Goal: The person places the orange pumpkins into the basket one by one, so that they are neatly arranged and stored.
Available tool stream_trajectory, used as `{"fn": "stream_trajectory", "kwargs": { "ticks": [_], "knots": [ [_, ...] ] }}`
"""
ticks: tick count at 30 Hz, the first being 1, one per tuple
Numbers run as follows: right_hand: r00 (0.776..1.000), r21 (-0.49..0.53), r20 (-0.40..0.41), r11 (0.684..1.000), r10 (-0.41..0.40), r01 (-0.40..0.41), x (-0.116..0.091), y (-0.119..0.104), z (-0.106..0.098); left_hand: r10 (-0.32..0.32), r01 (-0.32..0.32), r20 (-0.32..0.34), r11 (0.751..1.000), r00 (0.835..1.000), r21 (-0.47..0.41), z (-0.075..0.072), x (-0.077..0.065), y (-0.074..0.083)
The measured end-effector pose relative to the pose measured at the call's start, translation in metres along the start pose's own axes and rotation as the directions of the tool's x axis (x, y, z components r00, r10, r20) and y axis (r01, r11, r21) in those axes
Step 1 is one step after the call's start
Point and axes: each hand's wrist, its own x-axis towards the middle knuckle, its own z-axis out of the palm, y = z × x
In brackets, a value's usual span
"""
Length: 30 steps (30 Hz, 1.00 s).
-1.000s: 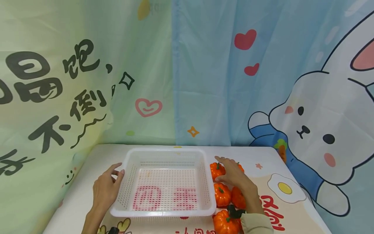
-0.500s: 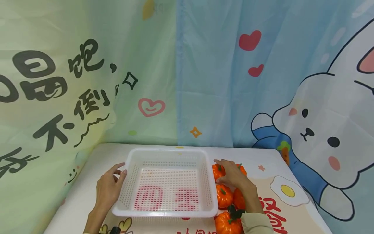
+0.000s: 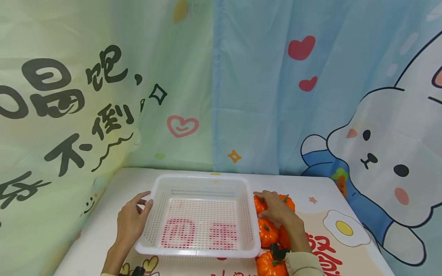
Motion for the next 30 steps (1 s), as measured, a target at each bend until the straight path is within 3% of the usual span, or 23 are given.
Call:
{"fn": "stream_trajectory", "kwargs": {
  "ticks": [11, 30],
  "knots": [
    [0.999, 0.028, -0.034, 0.999, -0.029, 0.030, 0.0031, 0.0043, 0.0047, 0.007, -0.008, -0.010, 1.000, 1.000, -0.012, 0.0007, 0.0008, -0.0004],
    [0.999, 0.052, -0.041, 0.999, 0.005, -0.003, -0.0039, 0.0020, 0.0009, -0.017, 0.016, -0.016, 0.999, 1.000, -0.030, 0.0024, 0.0006, -0.0017]
  ]
}}
